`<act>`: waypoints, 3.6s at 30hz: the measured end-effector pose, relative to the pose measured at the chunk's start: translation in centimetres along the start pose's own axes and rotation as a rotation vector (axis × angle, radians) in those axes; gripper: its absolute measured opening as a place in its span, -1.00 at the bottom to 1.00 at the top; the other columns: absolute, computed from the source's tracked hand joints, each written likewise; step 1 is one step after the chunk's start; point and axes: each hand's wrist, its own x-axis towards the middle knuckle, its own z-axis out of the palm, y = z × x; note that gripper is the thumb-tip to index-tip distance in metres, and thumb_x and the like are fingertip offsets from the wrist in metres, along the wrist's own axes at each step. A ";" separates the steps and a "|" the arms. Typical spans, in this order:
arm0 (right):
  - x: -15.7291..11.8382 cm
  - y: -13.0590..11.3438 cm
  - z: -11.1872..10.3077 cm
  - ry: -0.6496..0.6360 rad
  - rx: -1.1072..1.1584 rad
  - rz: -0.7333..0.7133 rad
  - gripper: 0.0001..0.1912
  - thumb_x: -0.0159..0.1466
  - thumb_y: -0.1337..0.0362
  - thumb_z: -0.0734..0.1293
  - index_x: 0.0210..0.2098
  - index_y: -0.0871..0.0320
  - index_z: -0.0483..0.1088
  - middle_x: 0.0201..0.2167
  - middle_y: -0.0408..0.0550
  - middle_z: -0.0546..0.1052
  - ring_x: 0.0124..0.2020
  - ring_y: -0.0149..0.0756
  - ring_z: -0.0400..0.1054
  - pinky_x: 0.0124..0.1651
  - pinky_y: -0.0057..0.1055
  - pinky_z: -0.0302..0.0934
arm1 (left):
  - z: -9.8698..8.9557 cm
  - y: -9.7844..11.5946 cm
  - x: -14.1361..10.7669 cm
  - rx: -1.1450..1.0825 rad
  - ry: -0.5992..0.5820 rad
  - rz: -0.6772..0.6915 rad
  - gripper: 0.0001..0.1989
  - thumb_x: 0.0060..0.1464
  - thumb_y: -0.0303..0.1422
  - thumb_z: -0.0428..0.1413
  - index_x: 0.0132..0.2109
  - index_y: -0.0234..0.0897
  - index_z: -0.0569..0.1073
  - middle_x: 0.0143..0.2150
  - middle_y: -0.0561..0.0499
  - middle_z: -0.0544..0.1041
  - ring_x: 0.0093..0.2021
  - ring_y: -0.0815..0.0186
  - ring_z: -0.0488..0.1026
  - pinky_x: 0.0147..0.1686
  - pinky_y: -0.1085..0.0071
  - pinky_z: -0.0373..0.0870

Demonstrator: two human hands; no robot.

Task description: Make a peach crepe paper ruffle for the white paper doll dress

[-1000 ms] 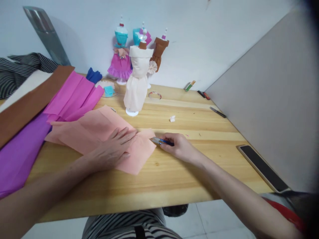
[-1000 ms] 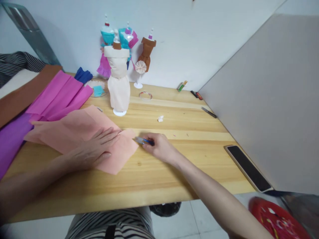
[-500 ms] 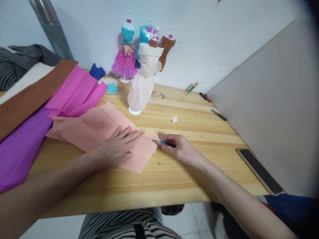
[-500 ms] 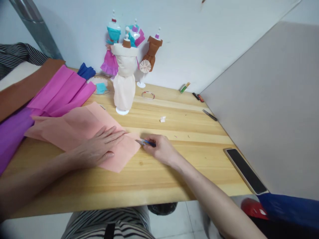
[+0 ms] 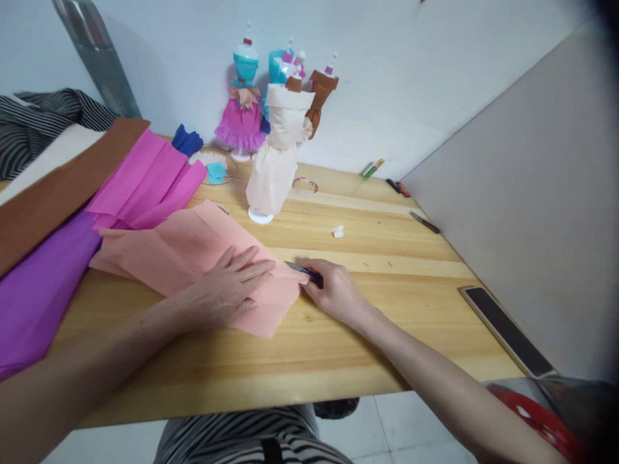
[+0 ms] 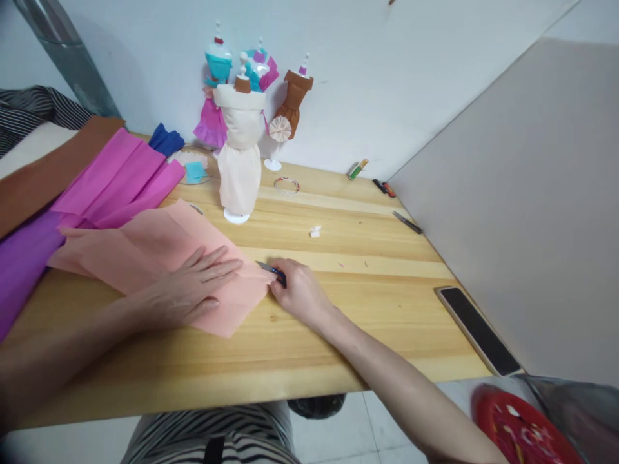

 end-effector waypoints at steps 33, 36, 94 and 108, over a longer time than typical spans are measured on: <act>-1.4 0.9 0.9 -0.003 -0.085 -0.133 -0.76 0.32 0.36 0.15 -0.05 0.21 0.31 -0.28 0.08 0.45 -0.32 -0.21 0.40 -0.28 -0.31 0.33 | -0.7 0.4 0.0 0.035 -0.015 0.046 -0.50 0.17 -0.28 -0.01 0.25 -0.15 0.22 0.35 -0.21 0.13 0.34 -0.14 -0.05 0.19 -0.19 -0.14; -1.4 1.0 1.0 0.015 -0.076 -0.141 -0.79 0.33 0.34 0.15 -0.08 0.22 0.32 -0.31 0.07 0.46 -0.32 -0.20 0.40 -0.28 -0.32 0.33 | -0.7 0.3 0.0 0.031 -0.025 0.058 -0.45 0.16 -0.30 0.00 0.29 -0.12 0.15 0.34 -0.20 0.14 0.35 -0.12 -0.07 0.19 -0.19 -0.15; -0.3 0.8 2.2 0.091 -0.136 -0.169 -0.68 0.23 0.47 0.12 -0.05 0.23 0.32 -0.31 0.08 0.47 -0.34 -0.23 0.40 -0.32 -0.37 0.34 | -0.4 0.3 0.0 0.051 -0.019 0.060 -0.47 0.15 -0.26 0.02 0.26 -0.16 0.19 0.34 -0.27 0.11 0.36 -0.13 -0.07 0.18 -0.20 -0.10; -0.1 0.9 2.3 0.092 -0.111 -0.194 -0.58 0.13 0.51 0.18 -0.01 0.24 0.31 -0.30 0.07 0.45 -0.32 -0.20 0.40 -0.30 -0.32 0.37 | 0.2 0.0 -0.1 0.048 0.049 0.077 -0.47 0.17 -0.18 0.01 0.25 -0.16 0.21 0.34 -0.28 0.11 0.34 -0.13 -0.02 0.18 -0.18 -0.09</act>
